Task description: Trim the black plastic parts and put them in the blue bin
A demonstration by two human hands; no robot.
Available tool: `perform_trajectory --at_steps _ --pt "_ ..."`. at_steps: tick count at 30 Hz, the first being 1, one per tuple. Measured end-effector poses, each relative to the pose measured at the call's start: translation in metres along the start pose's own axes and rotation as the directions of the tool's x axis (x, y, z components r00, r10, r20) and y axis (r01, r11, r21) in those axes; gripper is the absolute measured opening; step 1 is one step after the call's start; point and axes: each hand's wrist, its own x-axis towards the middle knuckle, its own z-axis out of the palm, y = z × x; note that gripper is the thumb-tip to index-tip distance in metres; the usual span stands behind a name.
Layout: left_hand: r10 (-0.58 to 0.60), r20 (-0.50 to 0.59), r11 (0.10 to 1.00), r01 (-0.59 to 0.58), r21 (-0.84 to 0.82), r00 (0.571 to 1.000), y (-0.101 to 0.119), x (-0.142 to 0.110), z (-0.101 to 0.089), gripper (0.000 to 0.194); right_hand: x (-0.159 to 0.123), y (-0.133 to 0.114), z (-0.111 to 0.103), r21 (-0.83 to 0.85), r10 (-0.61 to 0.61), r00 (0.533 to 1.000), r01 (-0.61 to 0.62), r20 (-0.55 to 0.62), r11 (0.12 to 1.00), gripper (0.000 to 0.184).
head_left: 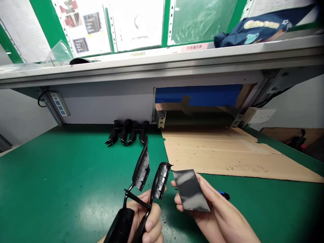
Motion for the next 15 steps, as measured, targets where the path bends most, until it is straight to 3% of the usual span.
perform_trajectory --at_steps 3,6,8,10,12,15 --pt "0.021 -0.009 0.999 -0.021 0.037 1.0 -0.004 0.002 -0.007 0.029 0.001 0.004 -0.002 -0.007 0.032 0.999 -0.032 0.003 0.999 0.041" --pt "0.006 0.009 0.999 -0.007 0.045 1.0 -0.007 0.003 -0.013 0.034 -0.001 0.01 -0.009 -0.271 -0.036 0.999 0.033 -0.007 0.962 0.036" --pt "-0.012 0.004 0.999 0.011 0.047 1.0 -0.008 0.003 -0.016 0.033 -0.003 0.012 -0.013 -0.575 -0.191 0.978 0.204 0.083 0.792 0.03" --pt "-0.043 -0.015 0.997 0.044 0.06 0.999 -0.009 0.003 -0.019 0.031 -0.005 0.011 -0.015 -0.767 -0.327 0.91 0.397 0.256 0.504 0.031" --pt "-0.072 -0.037 0.993 0.075 0.086 0.997 -0.011 0.003 -0.023 0.031 -0.006 0.009 -0.014 -0.816 -0.394 0.833 0.51 0.388 0.273 0.036" --pt "-0.095 -0.083 0.987 0.105 0.122 0.992 -0.015 0.004 -0.031 0.032 -0.007 0.006 -0.01 -0.821 -0.415 0.776 0.56 0.474 0.109 0.039"
